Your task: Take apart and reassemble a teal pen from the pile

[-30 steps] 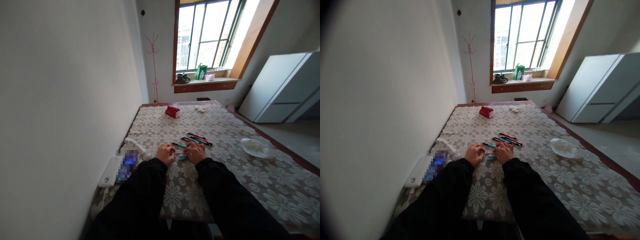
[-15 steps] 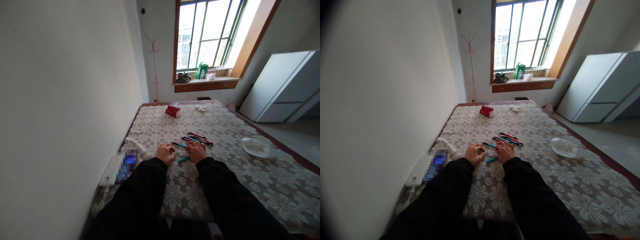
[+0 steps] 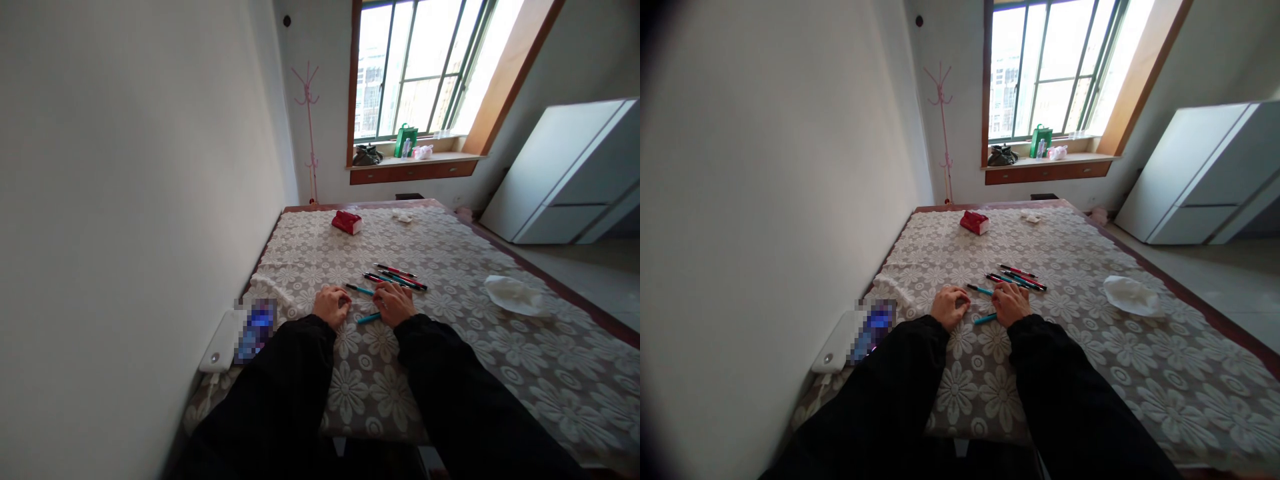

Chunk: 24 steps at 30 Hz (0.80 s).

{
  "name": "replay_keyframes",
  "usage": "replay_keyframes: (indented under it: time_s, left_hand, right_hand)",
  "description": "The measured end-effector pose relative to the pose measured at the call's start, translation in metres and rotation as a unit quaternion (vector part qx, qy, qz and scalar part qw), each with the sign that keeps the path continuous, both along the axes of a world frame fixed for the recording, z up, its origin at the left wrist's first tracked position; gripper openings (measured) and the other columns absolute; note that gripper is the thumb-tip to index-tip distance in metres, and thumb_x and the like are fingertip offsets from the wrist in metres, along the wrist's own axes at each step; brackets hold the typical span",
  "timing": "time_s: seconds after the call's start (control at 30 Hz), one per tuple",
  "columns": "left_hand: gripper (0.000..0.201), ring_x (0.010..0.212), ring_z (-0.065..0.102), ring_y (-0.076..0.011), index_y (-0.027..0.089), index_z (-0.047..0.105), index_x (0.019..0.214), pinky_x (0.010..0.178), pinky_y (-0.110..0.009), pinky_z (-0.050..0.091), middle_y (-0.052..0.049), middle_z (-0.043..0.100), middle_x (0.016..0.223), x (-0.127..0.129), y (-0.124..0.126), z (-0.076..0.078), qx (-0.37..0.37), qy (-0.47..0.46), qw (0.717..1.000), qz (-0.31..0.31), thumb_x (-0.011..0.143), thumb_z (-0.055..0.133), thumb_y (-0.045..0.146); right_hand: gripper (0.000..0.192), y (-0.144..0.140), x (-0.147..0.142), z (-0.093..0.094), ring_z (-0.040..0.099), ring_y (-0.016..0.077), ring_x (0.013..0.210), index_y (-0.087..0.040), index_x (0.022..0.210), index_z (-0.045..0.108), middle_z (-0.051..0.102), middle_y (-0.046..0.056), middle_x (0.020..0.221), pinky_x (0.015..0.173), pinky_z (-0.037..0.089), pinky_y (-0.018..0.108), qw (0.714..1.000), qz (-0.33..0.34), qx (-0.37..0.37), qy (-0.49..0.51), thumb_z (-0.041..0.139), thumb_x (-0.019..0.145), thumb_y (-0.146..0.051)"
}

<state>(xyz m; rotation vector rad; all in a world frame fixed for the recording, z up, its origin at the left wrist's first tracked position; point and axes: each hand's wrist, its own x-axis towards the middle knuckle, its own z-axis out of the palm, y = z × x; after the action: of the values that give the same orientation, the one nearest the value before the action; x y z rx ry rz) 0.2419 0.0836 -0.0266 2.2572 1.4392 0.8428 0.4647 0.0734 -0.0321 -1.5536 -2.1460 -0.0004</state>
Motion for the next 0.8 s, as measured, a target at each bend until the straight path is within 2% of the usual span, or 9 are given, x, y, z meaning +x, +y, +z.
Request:
replay_keyframes:
  time_s: [0.3,0.8]
  left_hand:
    - [0.01,0.106,0.057,-0.0222,0.024,0.075,0.087,0.098,-0.035,0.044,-0.002,0.071,0.105,0.0002,0.0012,-0.0004,0.01,-0.018,1.0,0.004,0.083,0.065,0.023]
    - [0.009,0.104,0.058,-0.0223,0.023,0.073,0.086,0.096,-0.036,0.045,-0.002,0.072,0.101,0.0006,0.0026,-0.0032,0.021,-0.038,0.999,0.013,0.083,0.065,0.022]
  right_hand:
    - [0.012,0.005,0.0016,-0.0039,0.056,0.0231,0.104,-0.023,0.089,0.066,0.068,0.005,0.11,0.088,0.031,0.038,0.999,-0.032,0.011,0.02,0.054,0.087,-0.02]
    - [0.012,0.006,0.0025,-0.0056,0.057,0.0243,0.102,-0.023,0.087,0.065,0.069,0.006,0.105,0.087,0.032,0.039,0.999,-0.035,0.028,0.026,0.053,0.087,-0.021]
